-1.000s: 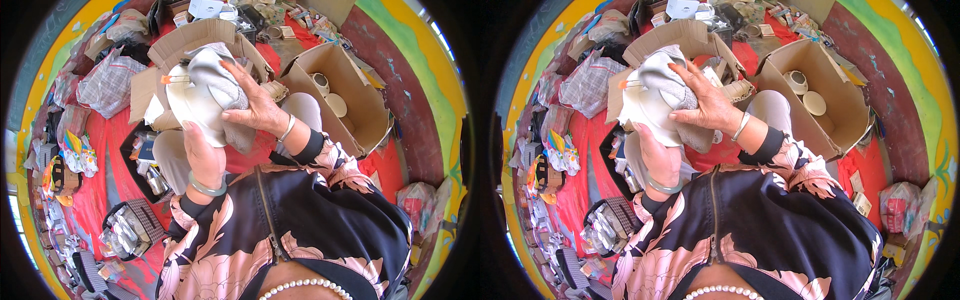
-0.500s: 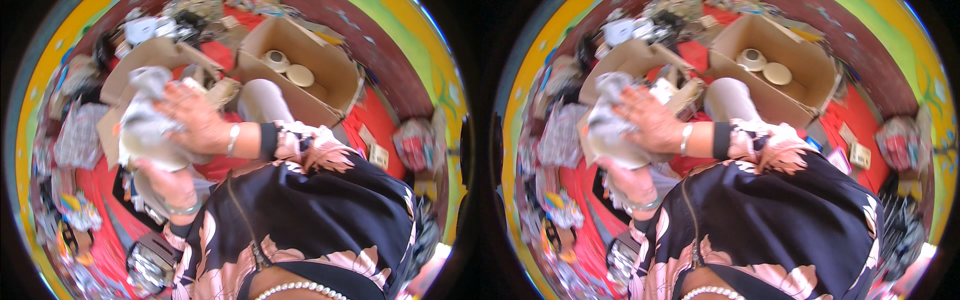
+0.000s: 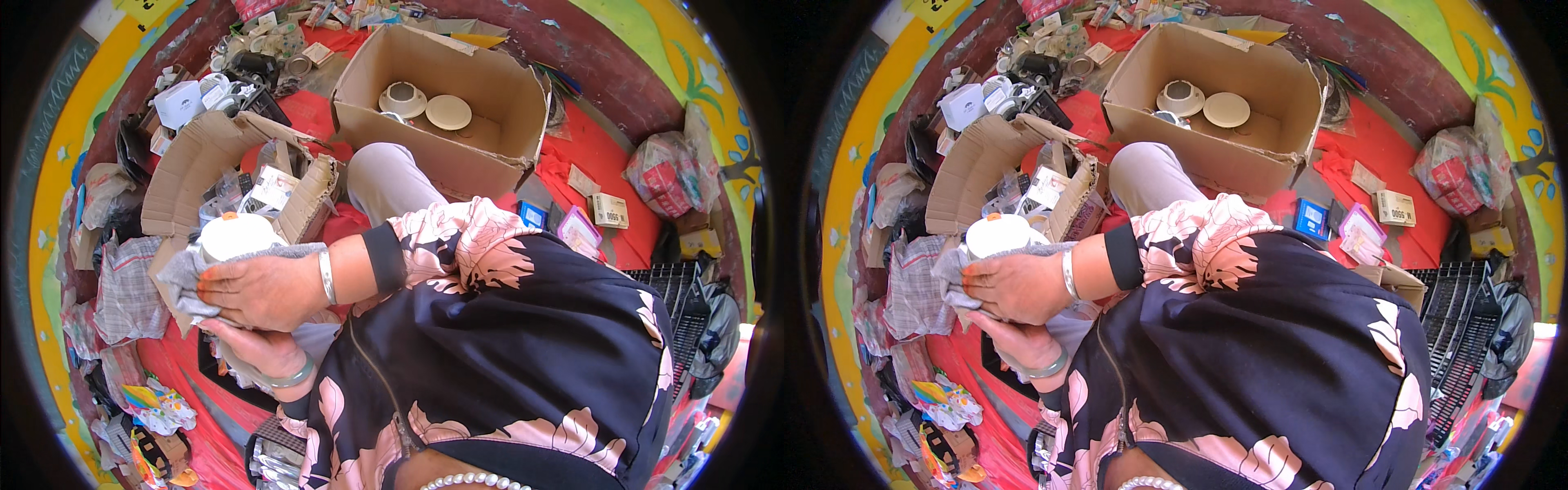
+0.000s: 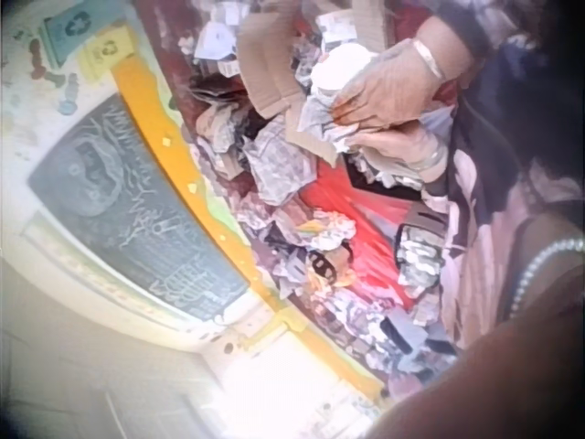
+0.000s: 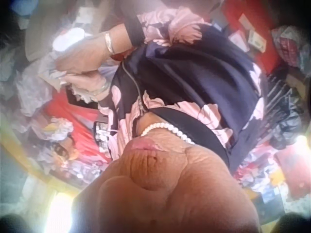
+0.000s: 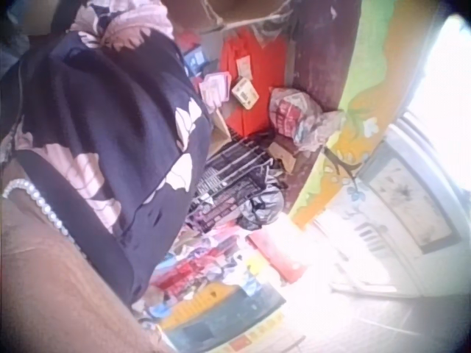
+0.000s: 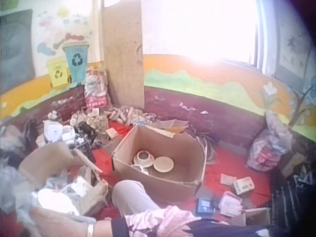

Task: The person wipes a white circular light fixture with a cloth, cleaning both the front surface and the back housing while sitting among several boxes.

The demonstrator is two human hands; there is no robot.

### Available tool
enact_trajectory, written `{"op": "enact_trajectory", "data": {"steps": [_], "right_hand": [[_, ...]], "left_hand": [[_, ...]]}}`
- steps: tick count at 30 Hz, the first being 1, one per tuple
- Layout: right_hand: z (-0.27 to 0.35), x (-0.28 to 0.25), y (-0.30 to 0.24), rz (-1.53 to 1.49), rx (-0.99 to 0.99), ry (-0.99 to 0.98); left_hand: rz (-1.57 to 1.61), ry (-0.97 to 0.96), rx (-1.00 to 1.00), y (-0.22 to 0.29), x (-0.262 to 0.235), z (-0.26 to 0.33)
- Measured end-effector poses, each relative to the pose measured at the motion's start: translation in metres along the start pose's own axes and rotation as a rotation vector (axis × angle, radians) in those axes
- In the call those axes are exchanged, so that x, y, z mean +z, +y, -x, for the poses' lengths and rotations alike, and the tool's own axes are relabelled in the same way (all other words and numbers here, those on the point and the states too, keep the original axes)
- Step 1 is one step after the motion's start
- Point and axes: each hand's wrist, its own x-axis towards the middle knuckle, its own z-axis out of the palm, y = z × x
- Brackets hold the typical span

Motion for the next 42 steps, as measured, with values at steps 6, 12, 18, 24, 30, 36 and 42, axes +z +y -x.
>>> {"op": "enact_trajectory", "data": {"steps": [6, 12, 18, 24, 30, 36, 42], "right_hand": [[0.010, 0.009, -0.004, -0.145, -0.059, 0.110], [0.031, 0.011, 0.001, -0.405, -0.093, 0.090], [0.067, -0.008, 0.035, -0.358, 0.063, -0.071], [0.058, -0.038, 0.096, -0.379, 1.336, 0.130], [0.018, -0.057, 0.096, -1.244, 1.167, 0.655], [-0.008, -0.046, 0.052, -0.665, 0.532, 0.301], [-0.003, -0.041, 0.020, -0.533, 0.449, 0.168]], "left_hand": [[-0.060, 0.027, 0.182, 0.011, 0.003, -0.004], [0.310, 0.161, 0.015, 0.030, 0.013, -0.008], [0.514, 0.109, 0.037, 0.043, -0.014, -0.024], [0.624, -0.098, 0.031, 0.026, -0.069, -0.028], [-0.733, -0.049, 0.660, 0.031, -0.053, -0.019], [-0.777, -0.021, 0.656, 0.026, -0.053, -0.013], [0.673, -0.420, 0.057, 0.023, -0.059, -0.016]]}}
